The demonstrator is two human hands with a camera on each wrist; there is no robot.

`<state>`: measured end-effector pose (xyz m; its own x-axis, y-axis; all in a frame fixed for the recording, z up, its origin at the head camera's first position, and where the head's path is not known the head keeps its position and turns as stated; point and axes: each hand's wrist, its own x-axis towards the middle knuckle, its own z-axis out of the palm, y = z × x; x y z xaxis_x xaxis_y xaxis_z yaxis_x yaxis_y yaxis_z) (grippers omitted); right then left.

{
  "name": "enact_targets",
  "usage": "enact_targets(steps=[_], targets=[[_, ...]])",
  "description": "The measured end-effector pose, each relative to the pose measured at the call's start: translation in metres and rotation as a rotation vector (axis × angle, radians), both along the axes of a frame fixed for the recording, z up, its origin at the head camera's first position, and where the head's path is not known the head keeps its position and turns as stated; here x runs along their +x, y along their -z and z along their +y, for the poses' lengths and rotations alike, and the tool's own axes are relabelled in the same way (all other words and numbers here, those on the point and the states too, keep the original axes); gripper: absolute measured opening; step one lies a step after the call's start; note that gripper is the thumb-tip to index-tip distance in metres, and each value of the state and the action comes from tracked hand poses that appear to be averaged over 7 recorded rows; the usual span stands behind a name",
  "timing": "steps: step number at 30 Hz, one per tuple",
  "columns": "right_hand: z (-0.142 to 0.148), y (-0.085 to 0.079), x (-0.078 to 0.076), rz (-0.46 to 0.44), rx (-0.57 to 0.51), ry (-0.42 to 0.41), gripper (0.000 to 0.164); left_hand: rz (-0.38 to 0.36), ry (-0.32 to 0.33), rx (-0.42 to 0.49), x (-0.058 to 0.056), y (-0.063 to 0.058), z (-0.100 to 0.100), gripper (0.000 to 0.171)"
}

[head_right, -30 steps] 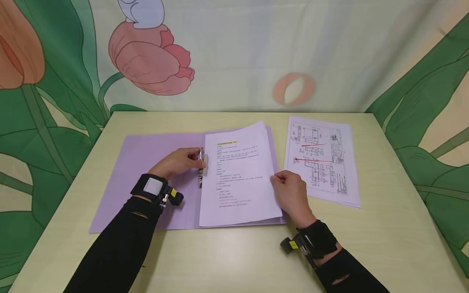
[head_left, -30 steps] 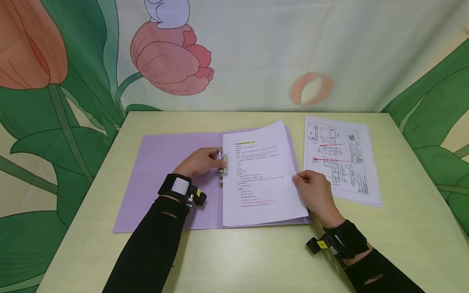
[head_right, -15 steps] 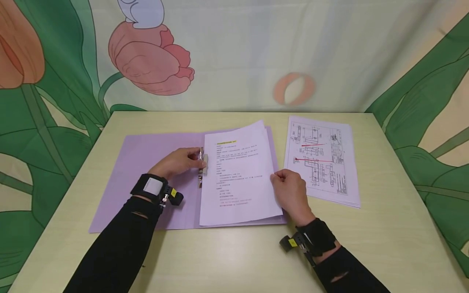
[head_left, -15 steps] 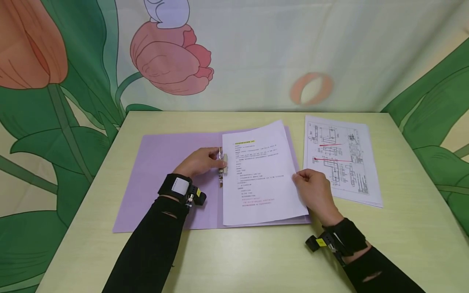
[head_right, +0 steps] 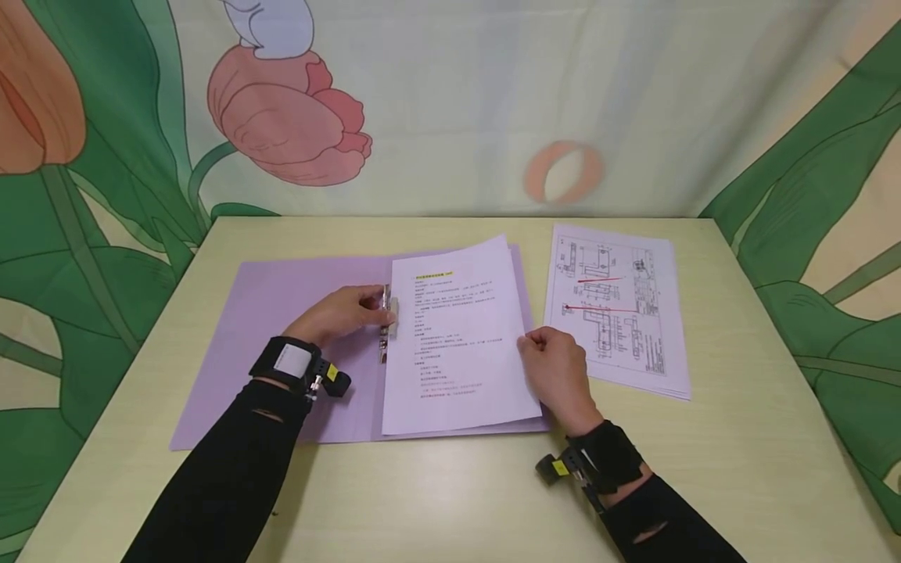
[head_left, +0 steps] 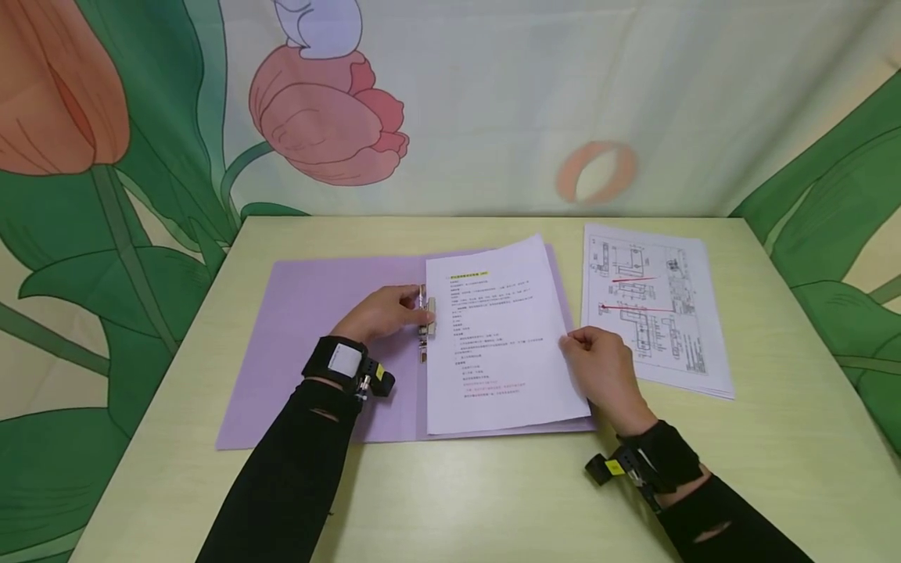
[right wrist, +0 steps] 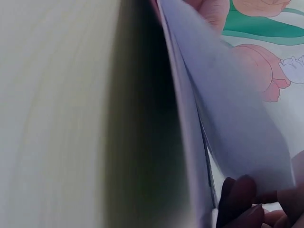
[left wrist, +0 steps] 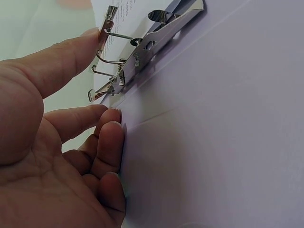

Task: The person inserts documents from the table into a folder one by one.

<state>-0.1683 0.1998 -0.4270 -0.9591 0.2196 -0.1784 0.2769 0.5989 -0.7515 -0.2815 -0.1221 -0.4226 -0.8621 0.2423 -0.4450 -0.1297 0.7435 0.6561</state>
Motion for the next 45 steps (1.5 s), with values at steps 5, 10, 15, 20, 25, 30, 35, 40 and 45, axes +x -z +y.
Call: enact_targets(steps=[5,10,15,20,25,30,35,40,45], targets=[[0.012,-0.003,0.004,0.021,0.073,-0.025,0.035,0.007,0.010,0.000,0.000,0.001,0.004,0.054],[0.032,-0.007,0.005,0.060,0.086,-0.022,0.032,-0.003,0.001,0.007,0.000,0.002,0.005,0.049],[0.063,-0.006,-0.003,0.151,0.211,0.027,0.028,0.009,0.009,-0.013,0.000,0.001,0.003,0.045],[0.103,0.001,-0.015,0.146,0.361,0.093,0.031,0.017,0.021,-0.025,0.002,0.000,0.000,0.048],[0.136,0.000,-0.020,-0.048,0.440,0.100,0.056,0.017,0.017,-0.024,0.003,0.000,0.001,0.057],[0.156,0.001,-0.019,-0.191,0.492,0.087,0.080,0.009,0.011,-0.020,0.002,0.001,0.003,0.069],[0.165,0.003,-0.021,-0.264,0.474,0.090,0.089,0.012,0.016,-0.024,0.002,0.002,0.003,0.069],[0.172,0.003,-0.025,-0.272,0.443,0.109,0.093,0.007,0.016,-0.019,0.001,0.003,0.002,0.069],[0.180,0.002,-0.029,-0.294,0.424,0.143,0.098,-0.008,0.010,-0.003,0.000,0.001,-0.001,0.074]])
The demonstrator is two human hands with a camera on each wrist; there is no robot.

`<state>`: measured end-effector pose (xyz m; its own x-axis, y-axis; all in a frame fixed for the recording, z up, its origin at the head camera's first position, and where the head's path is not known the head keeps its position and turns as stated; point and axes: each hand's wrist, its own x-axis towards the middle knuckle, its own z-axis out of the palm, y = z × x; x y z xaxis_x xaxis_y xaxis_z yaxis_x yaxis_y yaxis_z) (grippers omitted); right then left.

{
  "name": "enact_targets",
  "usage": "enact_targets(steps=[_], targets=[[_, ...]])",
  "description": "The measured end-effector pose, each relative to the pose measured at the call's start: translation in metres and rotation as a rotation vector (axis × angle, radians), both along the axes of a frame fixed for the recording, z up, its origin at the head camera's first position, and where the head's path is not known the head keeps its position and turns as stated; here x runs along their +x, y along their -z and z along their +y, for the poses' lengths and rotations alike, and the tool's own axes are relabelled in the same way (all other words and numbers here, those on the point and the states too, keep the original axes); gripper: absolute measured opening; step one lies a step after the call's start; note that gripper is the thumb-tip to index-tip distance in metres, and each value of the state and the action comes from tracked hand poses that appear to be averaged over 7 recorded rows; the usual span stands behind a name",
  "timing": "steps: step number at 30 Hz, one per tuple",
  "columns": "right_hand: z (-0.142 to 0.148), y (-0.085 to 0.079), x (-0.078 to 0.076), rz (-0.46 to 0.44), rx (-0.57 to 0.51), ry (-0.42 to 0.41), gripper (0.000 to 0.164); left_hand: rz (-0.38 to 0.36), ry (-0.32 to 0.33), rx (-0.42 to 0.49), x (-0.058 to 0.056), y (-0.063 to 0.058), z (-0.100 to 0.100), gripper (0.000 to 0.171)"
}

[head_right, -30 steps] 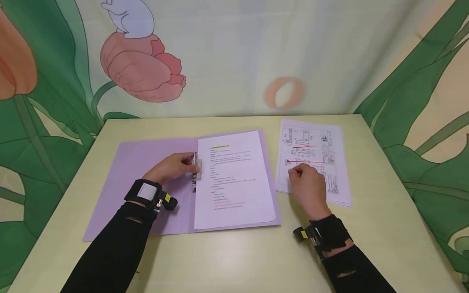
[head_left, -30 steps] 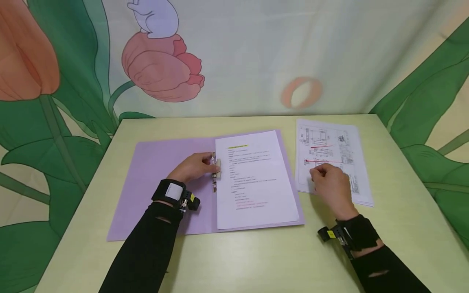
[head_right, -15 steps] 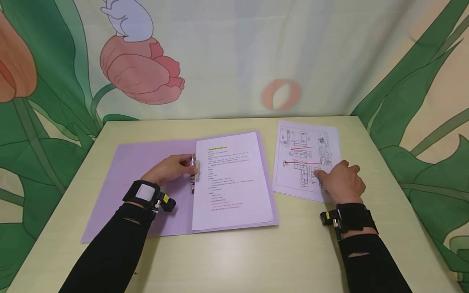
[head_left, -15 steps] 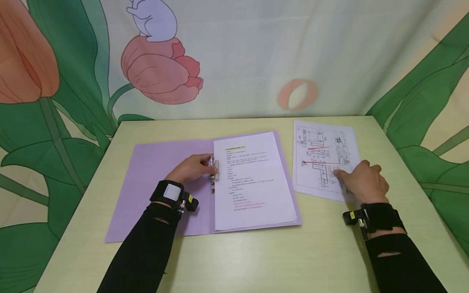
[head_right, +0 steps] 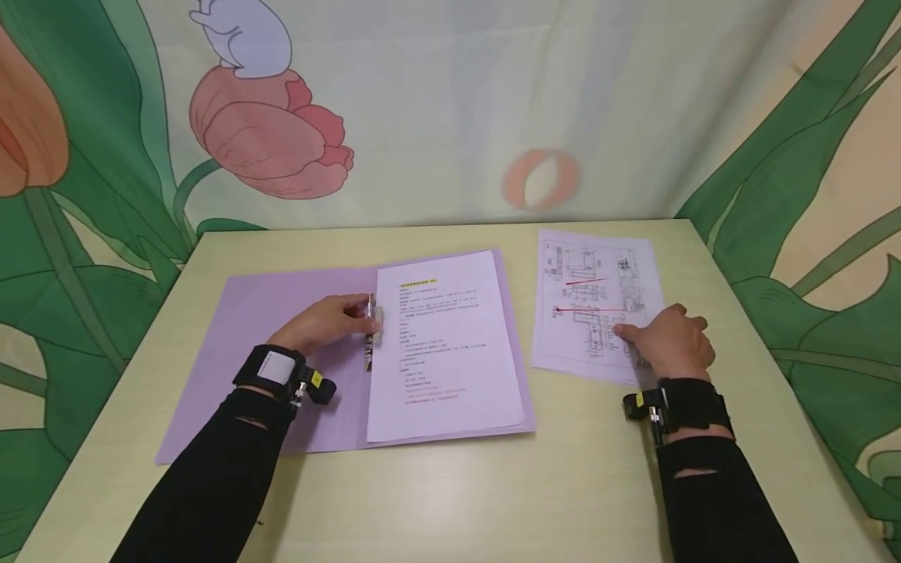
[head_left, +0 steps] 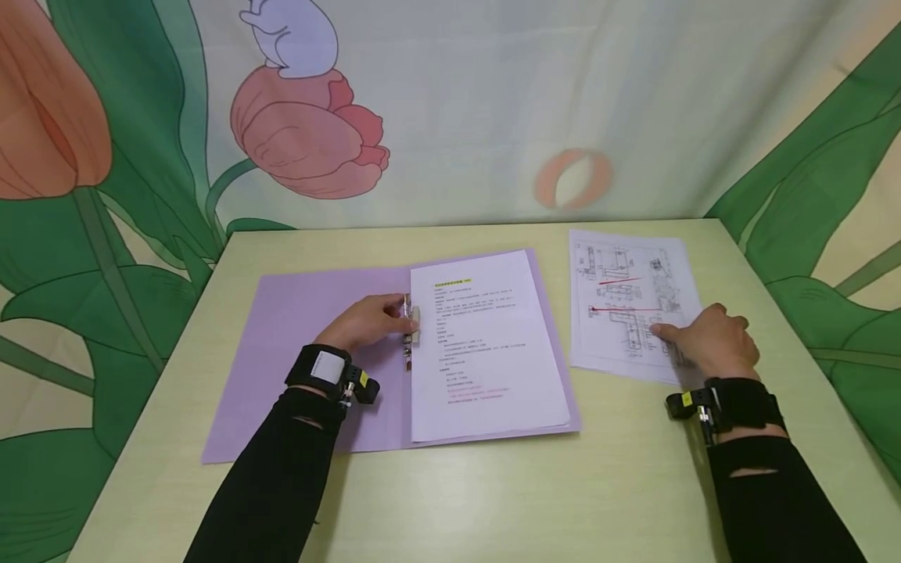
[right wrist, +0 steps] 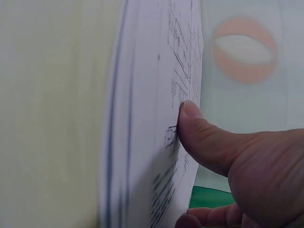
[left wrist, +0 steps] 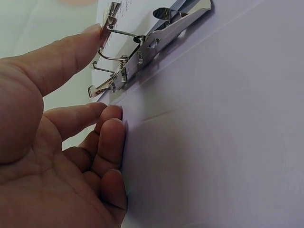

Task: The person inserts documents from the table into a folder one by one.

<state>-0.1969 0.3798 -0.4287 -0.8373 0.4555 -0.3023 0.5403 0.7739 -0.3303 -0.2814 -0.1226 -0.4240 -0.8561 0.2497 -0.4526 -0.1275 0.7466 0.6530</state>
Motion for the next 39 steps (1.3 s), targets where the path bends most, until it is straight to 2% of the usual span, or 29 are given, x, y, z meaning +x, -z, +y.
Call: enact_targets(steps=[11,18,20,26,29,34,37,39], targets=[[0.006,-0.001,-0.004,0.044,0.021,0.034,0.106,-0.048,-0.055,0.020,-0.002,-0.002,0.002,0.075],[0.006,-0.001,-0.006,0.040,0.015,0.039,0.100,-0.043,-0.053,0.018,-0.001,-0.002,0.002,0.069],[0.007,-0.002,-0.007,0.047,0.028,0.044,0.091,-0.040,-0.052,0.021,-0.002,-0.001,0.003,0.066],[0.011,-0.004,-0.003,0.130,0.066,0.042,0.048,-0.053,-0.074,0.029,-0.003,-0.001,0.003,0.069],[0.011,-0.009,-0.001,0.159,0.044,0.049,0.044,-0.051,-0.069,0.031,-0.003,-0.001,0.003,0.068],[0.011,-0.024,0.001,0.168,-0.008,0.025,0.049,-0.054,-0.070,0.035,-0.003,-0.002,0.003,0.070],[0.009,-0.032,0.001,0.182,-0.089,0.057,0.053,-0.054,-0.069,0.032,-0.002,-0.001,0.003,0.075],[0.008,-0.038,0.002,0.212,-0.143,0.091,0.055,-0.041,-0.054,0.023,-0.002,-0.001,0.003,0.073]])
